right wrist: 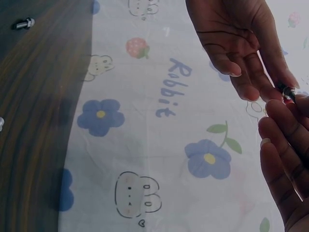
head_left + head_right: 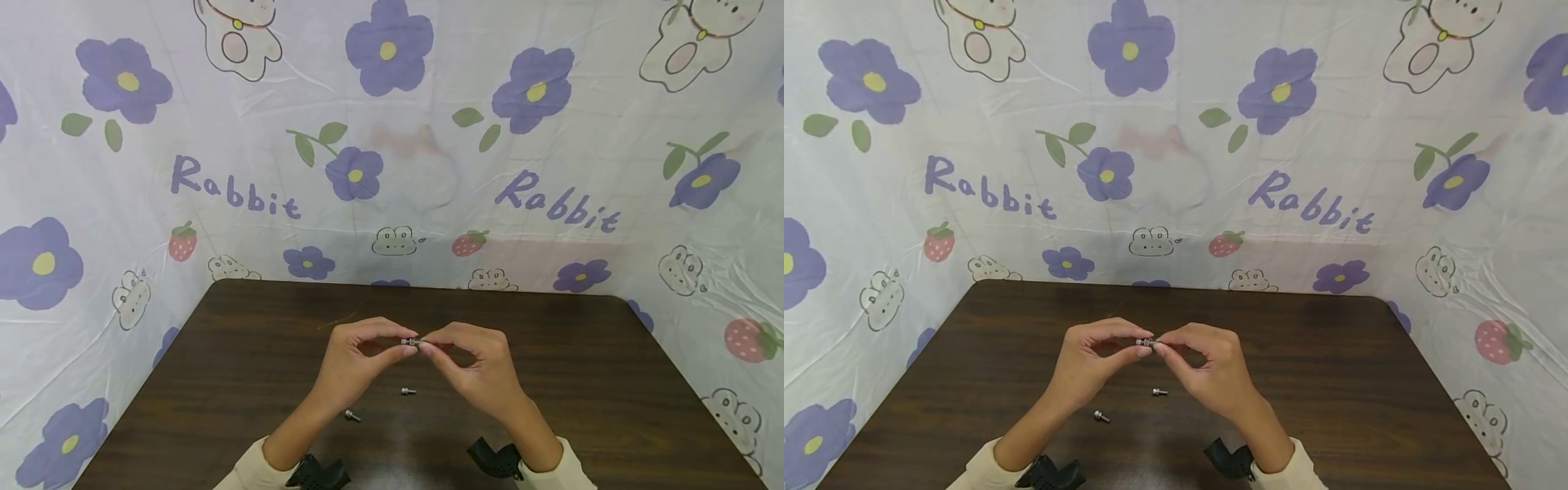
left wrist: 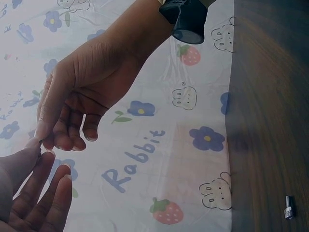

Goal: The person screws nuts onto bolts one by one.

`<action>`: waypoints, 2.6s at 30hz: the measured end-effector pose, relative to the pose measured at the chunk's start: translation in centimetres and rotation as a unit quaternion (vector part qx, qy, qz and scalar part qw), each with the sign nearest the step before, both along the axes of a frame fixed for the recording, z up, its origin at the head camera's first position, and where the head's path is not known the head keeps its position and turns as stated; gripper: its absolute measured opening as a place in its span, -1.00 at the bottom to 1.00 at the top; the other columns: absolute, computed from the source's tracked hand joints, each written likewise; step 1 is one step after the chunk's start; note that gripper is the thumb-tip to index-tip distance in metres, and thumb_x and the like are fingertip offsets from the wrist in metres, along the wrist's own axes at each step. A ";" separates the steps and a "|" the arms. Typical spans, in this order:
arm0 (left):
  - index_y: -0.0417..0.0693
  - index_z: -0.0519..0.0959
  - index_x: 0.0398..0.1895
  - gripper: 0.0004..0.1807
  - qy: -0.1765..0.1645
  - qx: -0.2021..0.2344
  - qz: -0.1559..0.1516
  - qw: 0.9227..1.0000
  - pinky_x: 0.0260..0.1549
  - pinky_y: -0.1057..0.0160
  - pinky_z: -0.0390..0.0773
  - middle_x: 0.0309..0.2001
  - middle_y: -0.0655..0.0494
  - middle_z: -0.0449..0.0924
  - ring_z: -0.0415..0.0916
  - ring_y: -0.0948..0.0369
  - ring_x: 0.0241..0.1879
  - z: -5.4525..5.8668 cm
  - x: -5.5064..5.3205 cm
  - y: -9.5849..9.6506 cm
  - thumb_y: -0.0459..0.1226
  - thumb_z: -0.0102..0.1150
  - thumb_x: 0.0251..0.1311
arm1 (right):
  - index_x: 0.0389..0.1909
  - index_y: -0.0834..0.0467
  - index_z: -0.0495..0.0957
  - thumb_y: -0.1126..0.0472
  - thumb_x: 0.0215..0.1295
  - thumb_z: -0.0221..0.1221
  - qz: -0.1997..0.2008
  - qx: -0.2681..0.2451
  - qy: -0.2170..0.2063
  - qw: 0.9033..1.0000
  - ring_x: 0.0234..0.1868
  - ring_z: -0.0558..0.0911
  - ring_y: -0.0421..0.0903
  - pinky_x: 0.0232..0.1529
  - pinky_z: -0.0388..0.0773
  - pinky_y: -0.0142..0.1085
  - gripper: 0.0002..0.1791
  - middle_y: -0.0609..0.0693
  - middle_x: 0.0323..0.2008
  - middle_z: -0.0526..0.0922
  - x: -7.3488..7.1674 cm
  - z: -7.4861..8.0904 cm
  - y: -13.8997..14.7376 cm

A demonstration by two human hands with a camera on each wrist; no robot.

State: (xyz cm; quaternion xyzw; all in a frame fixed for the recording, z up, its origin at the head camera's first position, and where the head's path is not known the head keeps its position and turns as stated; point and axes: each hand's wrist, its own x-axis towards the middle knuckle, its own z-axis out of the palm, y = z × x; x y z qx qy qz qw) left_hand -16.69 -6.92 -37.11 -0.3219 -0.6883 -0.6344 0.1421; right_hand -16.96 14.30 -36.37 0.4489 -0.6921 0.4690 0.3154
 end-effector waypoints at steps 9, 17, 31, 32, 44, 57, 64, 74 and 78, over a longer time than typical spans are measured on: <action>-0.06 0.79 -0.17 -0.86 -0.021 -0.003 0.001 1.000 -0.45 0.25 0.70 -0.24 0.13 0.77 0.68 0.19 -0.29 0.1 0.1 0.1 -0.33 0.44 0.20 | -0.26 0.17 0.75 0.52 0.10 0.40 0.002 -0.001 0.003 1.000 -0.39 0.73 -0.14 -0.32 0.69 -0.37 -0.76 0.01 -0.36 0.77 0.0 0.0 0.0; -0.05 0.78 -0.21 -0.92 -0.036 -0.003 -0.008 0.999 -0.41 0.23 0.72 -0.27 0.12 0.76 0.68 0.15 -0.32 0.0 0.0 0.1 -0.30 0.41 0.25 | -0.28 0.19 0.74 0.55 0.07 0.41 0.006 -0.003 0.005 1.000 -0.40 0.72 -0.13 -0.33 0.69 -0.34 -0.75 0.01 -0.37 0.77 0.0 0.1 -0.1; -0.09 0.72 -0.04 -0.82 -0.064 0.014 -0.036 0.997 -0.33 0.10 0.75 -0.20 0.03 0.76 0.72 -0.04 -0.27 0.1 0.1 0.1 -0.33 0.33 0.31 | -0.26 0.19 0.74 0.54 0.08 0.40 0.007 -0.013 0.001 1.000 -0.42 0.70 -0.15 -0.34 0.67 -0.42 -0.75 0.03 -0.37 0.76 0.0 0.0 0.0; -0.10 0.72 -0.02 -0.78 -0.058 0.014 -0.035 0.998 -0.34 0.12 0.75 -0.17 0.04 0.76 0.72 -0.01 -0.26 0.1 0.1 0.1 -0.34 0.36 0.28 | -0.26 0.19 0.74 0.53 0.09 0.40 0.006 -0.013 0.001 1.000 -0.42 0.71 -0.15 -0.33 0.67 -0.42 -0.76 0.03 -0.37 0.76 0.0 0.0 0.0; -0.16 0.76 -0.13 -0.79 0.006 0.021 -0.032 0.999 -0.38 0.17 0.74 -0.21 0.04 0.76 0.69 0.15 -0.27 0.1 0.1 0.1 -0.44 0.44 0.15 | -0.24 0.19 0.75 0.48 0.17 0.38 0.009 -0.012 0.003 1.000 -0.37 0.74 -0.11 -0.30 0.68 -0.41 -0.81 0.05 -0.34 0.77 0.1 0.0 0.0; -0.13 0.77 -0.15 -0.84 -0.013 0.013 -0.020 1.000 -0.38 0.14 0.75 -0.24 0.04 0.76 0.70 0.14 -0.34 0.0 0.1 0.0 -0.38 0.43 0.20 | -0.24 0.20 0.75 0.53 0.12 0.39 0.011 -0.013 0.001 1.000 -0.36 0.74 -0.10 -0.28 0.68 -0.40 -0.77 0.05 -0.34 0.77 0.1 0.0 -0.1; -0.16 0.75 -0.16 -0.87 -0.032 0.025 -0.036 0.999 -0.36 0.07 0.75 -0.24 0.02 0.75 0.73 0.02 -0.37 -0.1 0.0 0.1 -0.38 0.39 0.24 | -0.24 0.19 0.75 0.53 0.11 0.39 0.009 -0.010 -0.001 1.000 -0.37 0.73 -0.11 -0.28 0.68 -0.40 -0.76 0.04 -0.34 0.77 0.2 0.0 -0.1; -0.13 0.75 -0.20 -0.92 -0.061 0.009 -0.031 0.998 -0.33 0.09 0.75 -0.27 0.01 0.75 0.72 0.05 -0.40 0.1 0.0 0.2 -0.33 0.35 0.30 | -0.26 0.20 0.75 0.54 0.09 0.39 0.009 -0.011 0.005 1.000 -0.40 0.72 -0.12 -0.30 0.68 -0.41 -0.75 0.04 -0.36 0.77 0.1 0.2 -0.1; -0.15 0.74 -0.23 -0.92 -0.068 0.006 -0.032 0.997 -0.30 0.09 0.75 -0.30 -0.01 0.75 0.73 0.06 -0.39 0.2 0.1 0.2 -0.33 0.32 0.33 | -0.27 0.21 0.74 0.52 0.12 0.39 0.012 -0.010 0.008 1.000 -0.40 0.73 -0.12 -0.30 0.68 -0.40 -0.79 0.04 -0.37 0.77 0.1 0.2 -0.2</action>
